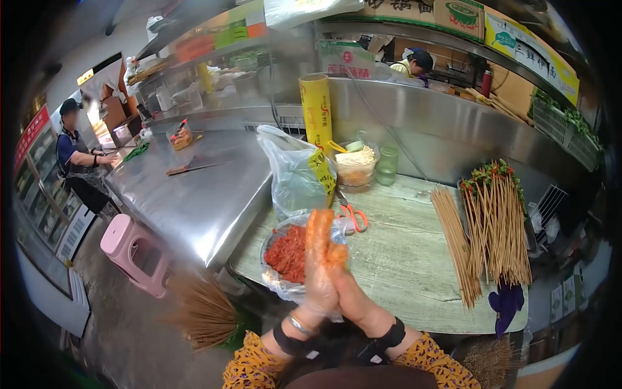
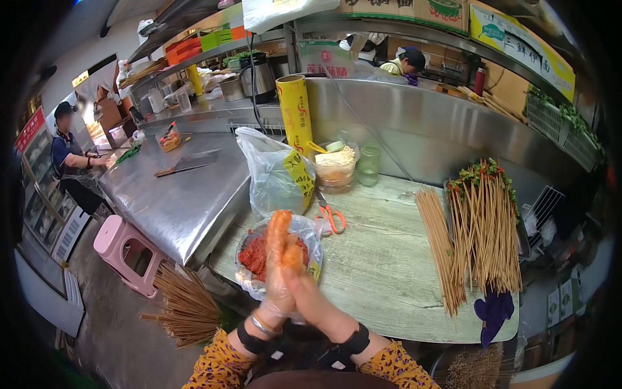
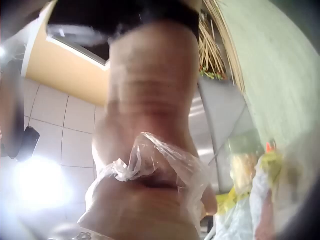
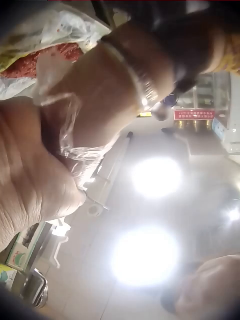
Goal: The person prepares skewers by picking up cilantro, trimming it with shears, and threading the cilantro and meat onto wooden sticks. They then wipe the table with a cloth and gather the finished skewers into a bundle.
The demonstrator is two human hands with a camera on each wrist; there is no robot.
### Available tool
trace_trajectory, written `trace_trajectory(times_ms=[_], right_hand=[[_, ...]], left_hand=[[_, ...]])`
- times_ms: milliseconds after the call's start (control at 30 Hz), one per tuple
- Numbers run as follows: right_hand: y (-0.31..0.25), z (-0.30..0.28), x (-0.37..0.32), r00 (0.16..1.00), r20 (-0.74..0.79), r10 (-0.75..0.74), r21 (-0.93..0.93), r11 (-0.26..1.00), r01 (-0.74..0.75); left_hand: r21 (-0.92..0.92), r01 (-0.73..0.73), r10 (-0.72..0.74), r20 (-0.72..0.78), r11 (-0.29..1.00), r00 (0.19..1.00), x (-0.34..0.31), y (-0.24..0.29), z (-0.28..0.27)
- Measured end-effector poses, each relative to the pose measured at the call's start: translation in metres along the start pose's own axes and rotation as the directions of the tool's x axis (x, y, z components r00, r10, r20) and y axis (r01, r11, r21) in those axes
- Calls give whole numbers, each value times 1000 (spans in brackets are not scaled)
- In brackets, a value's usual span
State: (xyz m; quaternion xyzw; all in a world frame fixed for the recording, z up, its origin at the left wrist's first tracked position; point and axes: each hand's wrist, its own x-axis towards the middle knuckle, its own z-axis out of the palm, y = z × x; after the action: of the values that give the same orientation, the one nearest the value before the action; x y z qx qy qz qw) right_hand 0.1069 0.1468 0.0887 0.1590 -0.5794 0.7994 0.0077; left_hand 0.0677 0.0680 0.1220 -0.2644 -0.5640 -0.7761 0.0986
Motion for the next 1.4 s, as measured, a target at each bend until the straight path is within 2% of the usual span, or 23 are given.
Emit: trace_trajectory(times_ms=[67, 200, 233, 267, 333, 367, 433, 467, 500, 533, 600, 633, 667, 800, 933, 1033, 1067, 1167, 1200, 1300, 1333, 1367, 1400], right_hand=[[1, -2, 10, 998, -33, -55, 130, 990, 58], [-21, -6, 18, 996, -22, -92, 267, 959, 94], [-24, -4, 17, 995, -7, -103, 316, 943, 100], [-23, -4, 15, 998, -34, -61, 233, 970, 67], [3, -4, 6, 999, -47, -13, 314, 949, 28], [14, -2, 1, 999, -49, 6, 353, 935, 12], [10, 0, -10, 999, 38, -38, 268, 963, 26], [6, -5, -17, 997, 65, -40, 263, 965, 21], [4, -11, -25, 995, 90, -39, 260, 966, 14], [2, -17, -29, 1000, 2, -7, 231, 973, 6], [2, -42, -43, 999, -24, 32, 234, 972, -26], [2, -50, -47, 998, -36, 46, 231, 972, -37], [4, -50, -52, 986, -147, 78, 248, 968, -40], [12, -65, -62, 979, -138, 150, 245, 963, -113], [13, -57, -61, 969, -154, 194, 225, 962, -157], [12, -61, -65, 966, -142, 215, 211, 960, -183], [12, -62, -67, 965, -142, 221, 210, 959, -189], [10, -68, -72, 964, -175, 201, 188, 968, -168], [11, -68, -73, 961, -180, 209, 195, 965, -174], [14, -67, -71, 957, -184, 226, 237, 955, -180], [18, -68, -72, 957, -183, 224, 271, 948, -170], [21, -68, -70, 959, -179, 219, 302, 940, -158], [25, -69, -69, 957, -192, 216, 312, 938, -149]], left_hand=[[171, -62, 62, 7, 983, 998, -6, 3, 13], [337, -258, 184, 236, 905, 954, -28, -12, 5], [361, -248, 164, 248, 899, 955, -34, -12, 3], [383, -239, 143, 263, 892, 954, -36, -11, 1], [472, -194, 77, 256, 860, 964, -36, -16, -7], [531, -256, 157, 225, 808, 962, -29, -15, -16], [576, -334, 202, 282, 746, 938, -9, -9, -44], [590, -345, 171, 331, 730, 928, 0, -3, -60], [660, -375, 156, 367, 651, 917, 8, 7, -74], [707, -416, 86, 452, 572, 888, 15, 19, -86], [728, -549, -2, 603, 410, 798, 29, 34, -106], [755, -590, -189, 648, 285, 738, 33, 39, -114], [736, -618, -237, 675, 276, 699, 33, 38, -121], [600, -764, -404, 777, 239, 484, 31, 21, -140], [736, -646, -632, 601, 199, 490, 40, 8, -140], [661, -672, -497, 729, 333, 471, 45, 7, -153], [663, -631, -474, 741, 403, 475, 43, 14, -156], [697, -567, -400, 717, 440, 571, 31, 43, -152], [741, -525, -477, 672, 419, 567, 29, 54, -150], [830, -311, -463, 526, 463, 714, 15, 64, -175], [626, 386, -647, 259, 678, 717, 14, 63, -167], [105, 481, -482, 374, 871, 792, -4, 76, -151], [-110, 543, -468, 384, 833, 796, -7, 78, -136]])
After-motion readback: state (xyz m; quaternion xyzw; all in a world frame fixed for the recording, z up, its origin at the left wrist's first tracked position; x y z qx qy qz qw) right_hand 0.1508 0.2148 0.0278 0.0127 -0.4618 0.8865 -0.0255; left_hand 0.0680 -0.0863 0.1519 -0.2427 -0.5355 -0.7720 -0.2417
